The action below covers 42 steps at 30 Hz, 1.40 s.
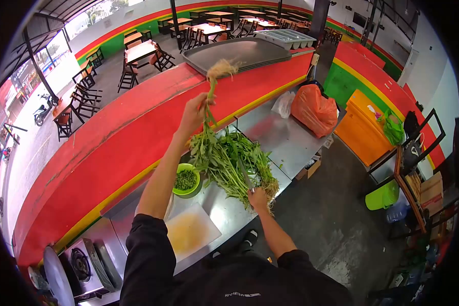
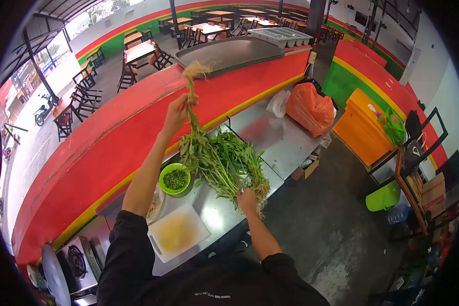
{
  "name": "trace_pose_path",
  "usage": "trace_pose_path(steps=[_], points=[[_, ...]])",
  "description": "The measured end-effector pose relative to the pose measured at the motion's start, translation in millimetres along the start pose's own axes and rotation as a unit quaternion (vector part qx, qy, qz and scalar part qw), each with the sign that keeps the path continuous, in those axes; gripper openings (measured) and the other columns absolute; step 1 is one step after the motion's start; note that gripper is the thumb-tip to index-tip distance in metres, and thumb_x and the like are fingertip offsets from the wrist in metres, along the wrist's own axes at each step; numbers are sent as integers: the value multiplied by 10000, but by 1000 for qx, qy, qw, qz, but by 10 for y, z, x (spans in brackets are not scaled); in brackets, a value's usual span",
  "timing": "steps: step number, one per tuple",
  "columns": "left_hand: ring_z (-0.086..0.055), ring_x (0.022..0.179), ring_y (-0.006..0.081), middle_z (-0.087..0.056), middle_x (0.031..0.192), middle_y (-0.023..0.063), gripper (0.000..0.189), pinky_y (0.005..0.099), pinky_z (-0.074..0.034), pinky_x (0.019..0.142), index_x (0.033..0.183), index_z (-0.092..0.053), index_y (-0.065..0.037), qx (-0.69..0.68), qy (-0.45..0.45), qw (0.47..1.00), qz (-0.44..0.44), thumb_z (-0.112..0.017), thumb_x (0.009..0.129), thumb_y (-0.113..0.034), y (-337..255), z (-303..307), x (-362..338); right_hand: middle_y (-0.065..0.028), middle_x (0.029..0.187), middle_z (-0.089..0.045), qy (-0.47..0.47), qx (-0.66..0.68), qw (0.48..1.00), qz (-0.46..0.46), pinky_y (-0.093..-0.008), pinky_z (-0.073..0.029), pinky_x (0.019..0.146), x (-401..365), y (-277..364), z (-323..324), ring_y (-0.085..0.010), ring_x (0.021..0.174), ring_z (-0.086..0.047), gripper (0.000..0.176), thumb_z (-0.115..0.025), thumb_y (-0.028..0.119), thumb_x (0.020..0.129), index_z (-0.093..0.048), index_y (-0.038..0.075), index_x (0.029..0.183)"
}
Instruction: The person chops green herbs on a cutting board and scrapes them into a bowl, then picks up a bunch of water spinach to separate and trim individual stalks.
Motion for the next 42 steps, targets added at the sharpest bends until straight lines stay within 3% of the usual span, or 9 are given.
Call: trace_pose_path(steps=[7,17,22,25,30,32,34,36,42], points=[[-604,844,110,-645,885,40,224,267,-488,755,1166,-601,-36,-74,-31,997,-22,-440,1055,-146,-382,349,632,-250,765,-682,8,-24,1000,19,-502,-543,679,128,23,-117,-398,722,-681,339,-697,279,871,-697,-58,827],[-604,792,91,-639,861,27,382,230,-480,696,1179,-584,-12,-132,-101,974,-155,-468,1046,-351,-1481,1044,1020,-260,762,-674,16,-16,999,32,-505,-539,656,117,239,-133,-411,696,-674,335,-711,281,844,-700,-54,825],[-568,758,78,-581,801,5,363,231,-459,680,1193,-597,-10,-98,-67,981,-156,-464,1054,-317,-1792,1135,714,-275,819,-675,17,-18,999,39,-516,-528,717,68,459,-87,-448,786,-666,347,-718,299,817,-672,-41,868],[-465,695,66,-495,745,-13,241,229,-419,651,1184,-629,-24,-5,43,994,-102,-481,1044,-153,-1845,1099,438,-279,827,-673,37,-3,998,60,-516,-521,733,24,224,-228,-449,801,-662,343,-708,297,824,-661,-41,864],[-542,708,140,-601,786,72,217,291,-461,669,1157,-647,-35,132,206,966,81,-563,973,-113,-1740,1021,-526,-227,804,-660,-25,116,987,105,-490,-494,654,-233,-30,-410,-425,715,-632,326,-682,283,866,-638,-30,948],[-625,757,261,-659,890,153,241,362,-493,706,1177,-634,-43,156,254,946,125,-581,960,-133,-1508,953,-1060,-184,795,-661,-38,41,988,141,-429,-497,632,-440,-7,-369,-320,695,-656,319,-636,273,922,-624,-28,1030],[-650,827,358,-672,946,199,262,423,-505,739,1192,-631,-70,171,261,937,159,-594,949,-162,-1060,910,-1799,-126,764,-642,-24,178,976,123,-365,-490,622,-615,-101,-413,-210,700,-659,303,-579,256,969,-609,-15,1100],[-648,856,376,-682,949,194,294,454,-507,749,1232,-627,-139,202,272,919,204,-599,943,-182,-702,878,-2599,-146,811,-657,50,189,977,81,-404,-484,666,-1004,24,-272,-278,726,-648,323,-503,265,1003,-567,40,1226],[-655,956,361,-693,1066,148,335,456,-519,812,1280,-611,-215,233,250,858,382,-582,946,-208,-154,827,-4762,-79,768,-623,212,243,946,-28,-348,-482,654,-2029,78,-377,-168,689,-594,414,-478,203,1011,-425,57,1395]])
Point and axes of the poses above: each hand's wrist, its own x-axis towards the middle knuckle, its own z-axis out of the back of the hand, y = z × x, the point moved 6 cm from there along x, towards the middle knuckle
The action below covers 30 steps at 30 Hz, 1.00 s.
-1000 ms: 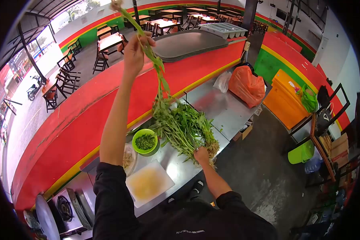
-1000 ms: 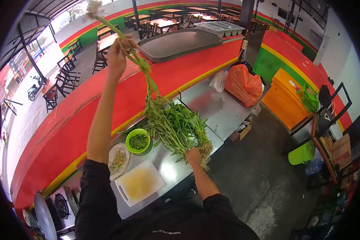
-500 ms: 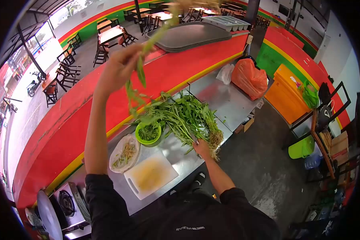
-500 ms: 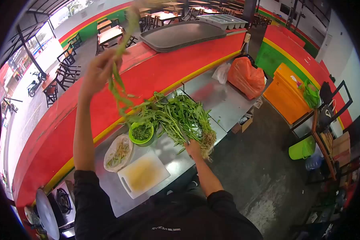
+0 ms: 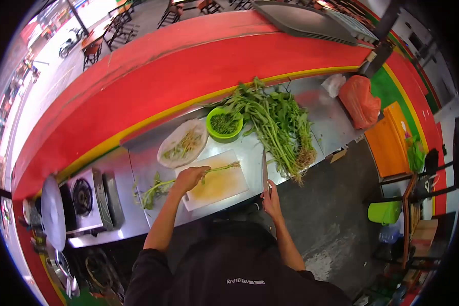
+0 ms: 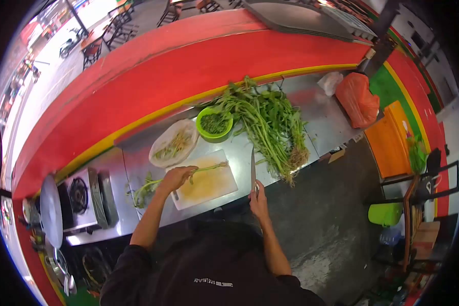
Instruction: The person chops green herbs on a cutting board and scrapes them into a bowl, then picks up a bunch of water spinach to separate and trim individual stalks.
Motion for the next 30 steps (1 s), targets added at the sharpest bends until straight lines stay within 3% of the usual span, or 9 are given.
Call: trace_pose_path(steps=[1,2,3,5,6,8,24,27,30], points=[[-661,916,357,-696,1018,145,332,466,-524,773,1278,-611,-227,-9,-31,999,-6,-579,948,-214,150,-182,-98,-36,763,-590,21,-36,991,129,-293,-401,470,19,-206,-120,-100,502,-463,465,-480,216,1024,-367,79,1454],[-666,876,354,-699,971,142,329,477,-530,734,1276,-611,-240,-17,-62,998,-13,-575,950,-221,219,-293,-214,-36,763,-590,32,-41,991,125,-293,-401,470,-103,-177,-192,-100,502,-463,465,-480,216,1024,-367,79,1454],[-670,880,344,-702,990,128,329,470,-538,727,1273,-610,-248,-33,-31,998,38,-575,946,-224,245,-386,-279,-45,779,-602,74,-73,988,115,-294,-422,503,-296,-67,-294,-105,536,-491,469,-479,214,1024,-366,90,1462],[-671,879,341,-701,985,130,326,468,-539,723,1266,-613,-251,-36,-54,997,29,-576,943,-225,346,-569,-353,-56,798,-627,125,-123,976,132,-305,-471,624,-515,17,-501,-131,658,-568,481,-486,201,1021,-376,108,1479],[-672,878,339,-701,980,132,323,466,-540,719,1259,-616,-253,-34,-75,997,12,-577,940,-226,342,-616,-385,-96,784,-655,134,-149,966,164,-355,-500,658,-564,65,-616,-209,685,-635,459,-503,165,1004,-415,100,1450],[-672,859,338,-701,960,130,326,467,-539,711,1256,-618,-260,-32,-75,996,29,-582,933,-232,412,-713,-410,-112,777,-661,165,-166,965,117,-370,-503,650,-679,43,-746,-242,683,-650,455,-515,160,999,-438,105,1444],[-669,731,322,-667,811,111,426,459,-534,638,1306,-605,-316,54,-64,996,-19,-577,891,-222,461,-889,-346,-234,757,-651,98,-235,962,100,-442,-498,645,-837,-41,-889,-371,696,-668,402,-502,239,1010,-535,47,1362],[-670,732,322,-660,808,109,419,453,-537,639,1302,-608,-320,47,-51,997,-17,-567,898,-216,450,-864,-367,-159,714,-657,89,-276,949,120,-391,-508,635,-820,-60,-893,-280,661,-671,392,-504,245,1019,-552,58,1360],[-671,737,323,-655,827,108,432,450,-540,637,1323,-586,-336,61,-32,997,-15,-555,908,-219,465,-890,-357,-158,697,-654,89,-281,949,109,-404,-510,634,-793,-126,-905,-279,646,-672,386,-505,245,1017,-561,61,1351]])
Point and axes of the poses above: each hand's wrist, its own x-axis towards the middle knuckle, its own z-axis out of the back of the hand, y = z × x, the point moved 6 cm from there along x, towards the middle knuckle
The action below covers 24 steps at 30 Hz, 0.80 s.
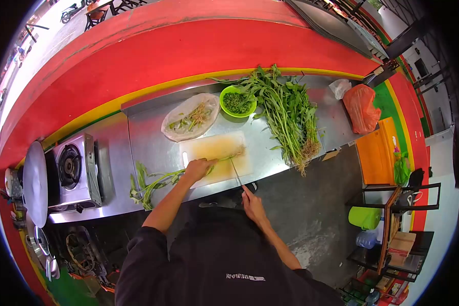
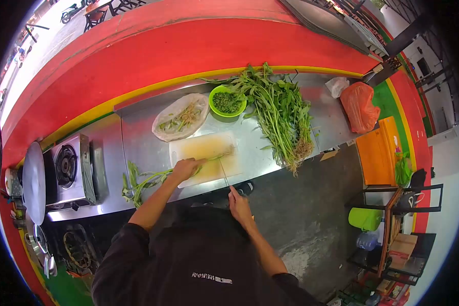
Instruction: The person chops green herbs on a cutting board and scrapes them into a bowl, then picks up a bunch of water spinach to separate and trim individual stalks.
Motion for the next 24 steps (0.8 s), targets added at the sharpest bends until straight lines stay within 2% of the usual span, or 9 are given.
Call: trace_pose_path(steps=[4,6,7,9,12,15,18,22,24], points=[[-670,735,324,-657,851,107,439,451,-541,632,1336,-568,-350,19,3,1000,4,-549,916,-227,30,-49,16,-173,677,-637,-21,13,999,24,-415,-509,626,15,-10,4,-297,637,-670,378,-510,238,1011,-571,62,1339],[-672,733,317,-654,865,98,448,451,-542,626,1347,-556,-366,12,-6,1000,-6,-540,920,-232,41,-62,15,-224,727,-650,-19,-14,999,29,-449,-512,645,25,30,30,-375,692,-676,368,-510,237,1004,-584,54,1315],[-672,733,317,-654,865,98,448,451,-542,626,1347,-556,-366,12,-7,1000,-4,-540,920,-232,58,-73,24,-224,727,-650,-17,-16,999,31,-449,-512,645,28,66,45,-375,692,-676,368,-510,237,1004,-584,54,1315],[-670,727,313,-645,846,94,464,451,-539,620,1358,-546,-387,23,13,1000,-5,-531,920,-233,71,-93,48,-281,837,-658,-30,-56,998,31,-493,-515,685,42,119,73,-460,799,-655,356,-512,244,999,-605,46,1280],[-667,740,309,-635,837,92,498,448,-534,630,1372,-529,-412,36,55,998,-8,-518,917,-211,89,-103,88,-308,934,-645,-3,-50,999,3,-528,-510,738,180,65,-1,-491,882,-625,351,-518,256,995,-622,41,1252],[-663,750,304,-629,829,95,525,444,-530,642,1380,-519,-422,37,37,999,-3,-511,911,-185,116,-69,115,-304,824,-645,-47,-55,996,47,-551,-504,687,250,66,-29,-490,777,-635,367,-503,270,997,-612,40,1262],[-663,764,300,-630,833,97,543,442,-528,653,1387,-513,-417,41,52,998,1,-506,906,-165,130,-72,128,-297,941,-654,-37,-29,999,22,-510,-520,743,303,-33,-71,-490,885,-630,339,-545,244,984,-630,46,1245],[-664,767,297,-630,836,96,539,447,-527,647,1390,-510,-413,30,47,998,-1,-506,910,-167,115,-56,130,-289,931,-659,-54,-6,998,42,-508,-520,735,305,9,-23,-482,878,-636,335,-549,241,981,-632,46,1241],[-667,778,293,-632,852,90,527,448,-529,640,1391,-509,-410,49,52,997,5,-505,918,-177,111,-62,128,-283,918,-659,-36,-55,997,31,-512,-515,725,369,-2,-25,-471,873,-642,339,-549,245,982,-628,45,1243]])
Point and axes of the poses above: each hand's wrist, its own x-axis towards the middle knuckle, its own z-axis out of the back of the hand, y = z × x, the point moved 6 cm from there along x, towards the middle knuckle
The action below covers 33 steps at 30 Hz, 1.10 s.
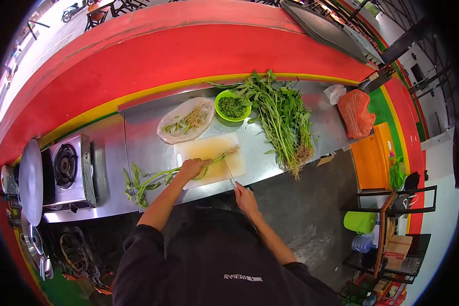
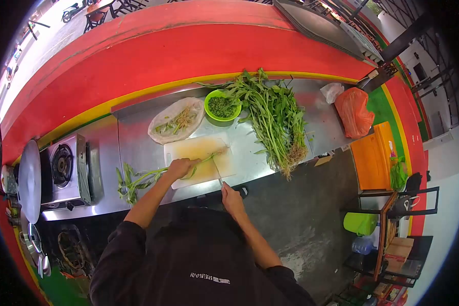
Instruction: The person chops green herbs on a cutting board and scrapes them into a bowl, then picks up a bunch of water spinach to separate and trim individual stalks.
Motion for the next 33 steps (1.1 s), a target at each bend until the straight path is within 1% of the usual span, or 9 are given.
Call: trace_pose_path(steps=[4,7,12,14,17,24,28,29,33], points=[[-674,785,290,-635,865,83,504,441,-533,634,1383,-517,-405,18,-7,999,-28,-508,925,-195,-35,-49,-16,-270,845,-664,-20,11,999,42,-487,-516,700,45,-46,-13,-453,814,-656,341,-538,243,987,-623,46,1252],[-679,794,290,-636,871,80,486,431,-542,641,1369,-530,-397,7,-16,1000,-19,-505,927,-198,-115,-20,-68,-285,943,-670,28,78,997,1,-507,-525,775,137,-144,-90,-473,903,-648,363,-503,280,999,-613,66,1270],[-680,807,294,-639,879,79,509,431,-550,665,1348,-556,-384,-36,-77,996,9,-533,896,-149,-153,87,-167,-154,707,-663,54,170,984,-11,-390,-499,616,149,-151,-97,-282,617,-643,389,-520,324,1009,-620,37,1252],[-679,812,300,-643,883,83,536,442,-544,672,1352,-559,-362,-62,-70,995,26,-558,870,-127,-105,101,-207,-126,686,-640,76,181,980,-32,-367,-484,604,133,-210,-120,-218,616,-611,411,-544,350,998,-636,12,1211],[-678,840,306,-675,936,105,438,440,-544,707,1358,-554,-340,-110,-96,989,35,-569,931,-243,-71,147,-251,-16,588,-525,-36,139,989,48,-305,-405,523,176,-230,-29,-99,548,-463,401,-641,332,940,-650,-6,1156],[-674,913,333,-707,991,111,402,464,-539,760,1304,-584,-218,-158,-98,978,98,-624,904,-229,-102,159,-242,-63,617,-558,-46,88,993,57,-329,-419,532,882,30,134,-138,528,-447,400,-730,210,853,-651,9,1189],[-681,901,335,-711,980,108,249,477,-539,754,1133,-637,-187,-155,-93,974,136,-637,896,-264,-39,11,-133,-203,712,-662,-45,-22,992,111,-450,-506,605,1400,184,30,-340,613,-653,398,-685,212,854,-649,71,1224],[-683,893,335,-713,964,106,231,480,-538,753,1111,-644,-187,-151,-93,974,141,-635,897,-274,-62,20,-130,-228,764,-678,-52,-13,992,112,-500,-525,651,1462,238,30,-408,714,-673,311,-667,234,854,-685,82,1125],[-686,881,326,-716,920,97,198,478,-534,742,1058,-656,-183,-154,-113,970,149,-630,900,-300,-74,13,-145,-215,770,-686,10,-82,988,131,-498,-534,661,1786,205,-151,-413,724,-674,212,-664,265,863,-681,55,881]])
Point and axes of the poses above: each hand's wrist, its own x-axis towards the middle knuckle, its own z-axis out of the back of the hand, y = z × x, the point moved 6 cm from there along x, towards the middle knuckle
